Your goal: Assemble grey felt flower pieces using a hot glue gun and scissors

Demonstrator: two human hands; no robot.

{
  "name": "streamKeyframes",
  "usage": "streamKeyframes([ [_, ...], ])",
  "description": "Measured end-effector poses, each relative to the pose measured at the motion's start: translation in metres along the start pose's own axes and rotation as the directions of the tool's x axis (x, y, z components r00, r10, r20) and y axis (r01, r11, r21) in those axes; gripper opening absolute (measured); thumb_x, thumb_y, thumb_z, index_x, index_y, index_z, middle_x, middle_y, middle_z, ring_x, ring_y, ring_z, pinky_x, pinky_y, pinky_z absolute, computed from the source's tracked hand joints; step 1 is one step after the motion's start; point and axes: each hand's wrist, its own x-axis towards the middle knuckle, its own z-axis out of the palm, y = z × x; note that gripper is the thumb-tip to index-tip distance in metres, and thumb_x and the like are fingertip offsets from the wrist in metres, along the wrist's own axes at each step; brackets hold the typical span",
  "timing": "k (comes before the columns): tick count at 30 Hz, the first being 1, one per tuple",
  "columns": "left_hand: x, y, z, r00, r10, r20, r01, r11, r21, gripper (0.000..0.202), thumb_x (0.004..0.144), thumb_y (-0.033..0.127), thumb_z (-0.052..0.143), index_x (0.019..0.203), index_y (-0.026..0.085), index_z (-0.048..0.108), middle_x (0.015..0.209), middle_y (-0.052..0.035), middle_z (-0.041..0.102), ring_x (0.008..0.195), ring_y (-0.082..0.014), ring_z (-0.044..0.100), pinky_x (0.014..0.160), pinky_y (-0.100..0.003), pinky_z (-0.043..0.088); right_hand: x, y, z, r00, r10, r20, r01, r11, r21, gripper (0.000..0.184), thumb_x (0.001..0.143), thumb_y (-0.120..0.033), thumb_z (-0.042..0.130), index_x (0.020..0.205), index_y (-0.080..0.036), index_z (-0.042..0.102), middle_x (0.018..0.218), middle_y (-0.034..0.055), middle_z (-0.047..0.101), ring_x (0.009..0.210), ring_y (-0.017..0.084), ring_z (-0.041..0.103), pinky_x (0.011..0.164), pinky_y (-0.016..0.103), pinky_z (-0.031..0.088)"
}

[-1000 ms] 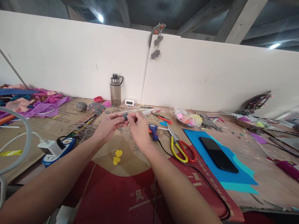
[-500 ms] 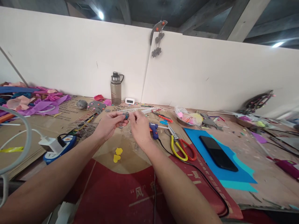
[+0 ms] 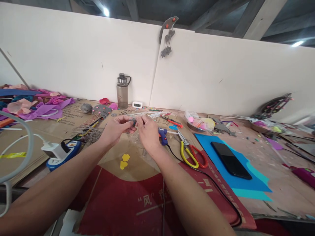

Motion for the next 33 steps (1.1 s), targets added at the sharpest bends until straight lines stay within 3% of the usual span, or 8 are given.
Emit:
streamKeyframes([
  [6,-0.003,0.002,0.0,0.995,0.071,-0.065,-0.062,0.99,0.127,0.011,0.068,0.023,0.068,0.071,0.014,0.063,0.062,-0.0016,0.066,0.054,-0.0123,0.063,0.058,-0.027,0.056,-0.003,-0.002,0.001,0.997,-0.016,0.079,0.016,1.0,0.008,0.038,0.093,-0.042,0.041,0.063,-0.021,0.05,0.064,0.0003,0.055,0.064,0.015,0.049,0.065,0.028,0.035],
  [9,-0.001,0.002,-0.002,0.993,0.05,-0.11,-0.043,0.997,0.07,0.008,0.066,0.02,0.066,0.071,0.014,0.062,0.06,-0.001,0.065,0.052,-0.0123,0.063,0.054,-0.025,0.054,-0.008,-0.004,0.002,0.994,-0.038,0.106,0.037,0.999,0.013,0.032,0.093,-0.041,0.042,0.068,-0.022,0.047,0.067,-0.0001,0.054,0.065,0.015,0.048,0.065,0.028,0.036],
  [12,0.0,0.003,-0.003,0.989,0.01,-0.149,-0.011,1.0,-0.007,0.009,0.064,0.018,0.066,0.07,0.015,0.06,0.056,0.0006,0.062,0.05,-0.0121,0.062,0.051,-0.023,0.053,-0.012,-0.005,0.003,0.996,-0.041,0.083,0.036,0.998,0.06,0.012,0.088,-0.033,0.049,0.086,-0.022,0.048,0.071,-0.0021,0.053,0.064,0.014,0.047,0.064,0.027,0.037],
  [14,0.001,0.003,-0.003,0.988,-0.001,-0.152,-0.004,0.999,-0.033,0.01,0.064,0.018,0.067,0.069,0.015,0.059,0.055,0.0009,0.061,0.05,-0.0116,0.062,0.051,-0.023,0.052,-0.014,-0.005,0.004,0.997,-0.041,0.061,0.037,0.997,0.067,0.011,0.085,-0.027,0.05,0.094,-0.022,0.049,0.071,-0.0029,0.052,0.062,0.014,0.047,0.063,0.027,0.037],
  [18,0.0,0.003,-0.001,0.989,-0.004,-0.148,-0.003,0.999,-0.049,0.012,0.064,0.02,0.069,0.069,0.014,0.059,0.057,0.0004,0.062,0.052,-0.0117,0.062,0.052,-0.023,0.052,-0.013,-0.006,0.005,0.998,-0.06,0.028,0.059,0.998,0.034,0.002,0.083,-0.022,0.051,0.082,-0.021,0.053,0.076,-0.0001,0.056,0.066,0.014,0.049,0.066,0.027,0.038],
  [20,0.0,0.002,0.0,0.988,-0.003,-0.154,-0.005,0.999,-0.052,0.014,0.064,0.022,0.07,0.069,0.014,0.059,0.059,0.0005,0.062,0.053,-0.0116,0.063,0.054,-0.023,0.052,-0.013,-0.007,0.004,0.999,-0.046,0.029,0.045,0.998,0.04,0.007,0.084,-0.024,0.052,0.079,-0.021,0.054,0.075,0.0002,0.057,0.067,0.014,0.049,0.067,0.028,0.039],
  [33,-0.002,-0.003,0.003,0.979,0.088,-0.186,-0.095,0.995,-0.03,0.011,0.067,0.026,0.069,0.07,0.017,0.062,0.058,0.0035,0.056,0.05,-0.0065,0.05,0.044,-0.019,0.032,-0.008,-0.009,0.007,0.981,0.183,0.057,-0.191,0.951,0.243,0.022,0.078,-0.034,0.058,0.062,-0.021,0.051,0.058,-0.0042,0.049,0.054,0.011,0.04,0.053,0.025,0.033],
])
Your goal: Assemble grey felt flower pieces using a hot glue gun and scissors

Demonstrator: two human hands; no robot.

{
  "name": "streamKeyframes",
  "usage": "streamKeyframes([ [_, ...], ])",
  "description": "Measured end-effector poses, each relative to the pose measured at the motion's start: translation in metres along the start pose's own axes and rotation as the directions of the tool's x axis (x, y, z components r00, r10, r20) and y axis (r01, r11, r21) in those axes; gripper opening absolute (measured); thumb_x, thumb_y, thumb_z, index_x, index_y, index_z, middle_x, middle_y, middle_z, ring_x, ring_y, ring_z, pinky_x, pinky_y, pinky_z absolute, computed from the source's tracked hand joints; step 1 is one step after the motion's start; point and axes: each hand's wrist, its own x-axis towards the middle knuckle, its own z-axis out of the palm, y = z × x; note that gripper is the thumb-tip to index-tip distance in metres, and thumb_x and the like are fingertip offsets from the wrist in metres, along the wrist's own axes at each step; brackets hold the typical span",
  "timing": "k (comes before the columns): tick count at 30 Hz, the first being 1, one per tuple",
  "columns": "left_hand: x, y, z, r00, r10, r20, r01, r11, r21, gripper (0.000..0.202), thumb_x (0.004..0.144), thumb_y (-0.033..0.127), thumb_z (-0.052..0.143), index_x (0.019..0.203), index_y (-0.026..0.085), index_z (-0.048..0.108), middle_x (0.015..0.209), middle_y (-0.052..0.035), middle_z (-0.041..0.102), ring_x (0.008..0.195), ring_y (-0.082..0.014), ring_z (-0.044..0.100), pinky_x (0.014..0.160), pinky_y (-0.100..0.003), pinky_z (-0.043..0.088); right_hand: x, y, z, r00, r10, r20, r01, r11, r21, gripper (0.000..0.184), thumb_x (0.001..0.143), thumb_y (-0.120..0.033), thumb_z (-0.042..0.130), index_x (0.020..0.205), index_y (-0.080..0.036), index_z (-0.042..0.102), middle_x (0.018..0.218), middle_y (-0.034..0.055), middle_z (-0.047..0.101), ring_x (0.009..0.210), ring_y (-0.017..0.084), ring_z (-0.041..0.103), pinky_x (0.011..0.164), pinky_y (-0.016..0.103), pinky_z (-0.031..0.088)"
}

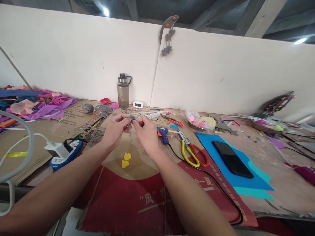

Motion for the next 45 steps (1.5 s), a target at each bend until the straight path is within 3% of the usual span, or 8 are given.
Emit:
streamKeyframes([
  [7,-0.001,-0.003,0.001,0.998,0.01,0.058,-0.007,0.999,-0.047,0.013,0.068,0.025,0.069,0.068,0.016,0.061,0.058,0.0024,0.058,0.05,-0.007,0.051,0.049,-0.021,0.039,0.005,0.005,0.002,0.996,0.083,-0.016,-0.082,0.993,0.082,0.022,0.072,-0.038,0.061,0.063,-0.02,0.052,0.057,-0.0047,0.051,0.053,0.01,0.04,0.051,0.024,0.032],
  [11,-0.001,0.002,0.001,0.982,-0.056,0.183,0.074,0.993,-0.096,0.018,0.068,0.029,0.074,0.073,0.013,0.065,0.068,-0.0016,0.065,0.06,-0.0093,0.059,0.065,-0.024,0.049,0.009,0.013,-0.002,0.993,0.114,-0.003,-0.112,0.983,0.143,0.023,0.072,-0.039,0.061,0.084,-0.02,0.058,0.059,-0.0062,0.052,0.052,0.011,0.042,0.05,0.023,0.033],
  [15,0.001,0.005,-0.003,0.949,-0.134,0.287,0.156,0.986,-0.055,0.027,0.066,0.032,0.077,0.084,0.013,0.07,0.081,-0.0049,0.069,0.072,-0.0145,0.065,0.07,-0.029,0.051,0.013,0.018,-0.01,0.988,0.152,0.001,-0.149,0.971,0.188,0.022,0.07,-0.039,0.062,0.076,-0.018,0.062,0.064,-0.003,0.057,0.053,0.01,0.042,0.05,0.024,0.033],
  [21,0.006,0.004,-0.01,0.967,-0.09,0.239,0.05,0.985,0.166,0.023,0.068,0.034,0.074,0.083,0.016,0.071,0.061,-0.0001,0.063,0.056,-0.0106,0.055,0.057,-0.023,0.044,0.011,0.013,-0.017,0.993,0.115,0.039,-0.118,0.99,0.071,0.019,0.07,-0.037,0.062,0.07,-0.018,0.06,0.057,-0.0052,0.049,0.052,0.01,0.037,0.051,0.024,0.029],
  [31,0.007,0.008,-0.01,0.972,-0.076,0.221,0.011,0.959,0.282,0.013,0.067,0.026,0.07,0.065,0.016,0.061,0.052,0.0009,0.059,0.044,-0.0079,0.048,0.045,-0.021,0.038,0.006,0.008,-0.013,0.993,0.067,0.097,-0.059,0.995,-0.084,0.013,0.072,-0.033,0.058,0.077,-0.02,0.058,0.053,-0.0076,0.041,0.05,0.011,0.036,0.05,0.025,0.028],
  [36,0.012,0.006,-0.013,0.993,-0.037,0.11,0.011,0.975,0.223,0.015,0.068,0.027,0.069,0.064,0.016,0.06,0.054,-0.0003,0.061,0.044,-0.0073,0.049,0.046,-0.021,0.039,0.0,0.016,-0.006,0.993,-0.015,0.119,0.019,0.999,-0.035,0.025,0.078,-0.033,0.055,0.099,-0.021,0.051,0.062,-0.007,0.046,0.057,0.013,0.044,0.057,0.026,0.036],
  [40,0.015,0.006,-0.015,0.998,-0.056,-0.018,0.057,0.996,0.068,0.021,0.063,0.028,0.075,0.065,0.015,0.059,0.059,0.0015,0.06,0.052,-0.0095,0.059,0.043,-0.019,0.036,-0.005,0.018,-0.001,0.985,-0.042,0.167,0.049,0.998,-0.04,0.014,0.084,-0.033,0.047,0.086,-0.02,0.052,0.072,-0.0016,0.053,0.064,0.014,0.047,0.062,0.027,0.038],
  [45,0.023,0.007,-0.024,0.983,-0.154,-0.104,0.14,0.982,-0.131,0.021,0.063,0.024,0.076,0.07,0.015,0.058,0.069,0.0006,0.062,0.063,-0.0121,0.067,0.038,-0.015,0.033,-0.01,0.016,0.0,0.933,0.007,0.359,0.041,0.991,-0.126,0.023,0.087,-0.027,0.042,0.081,-0.019,0.064,0.07,-0.0004,0.058,0.067,0.014,0.049,0.064,0.026,0.037],
])
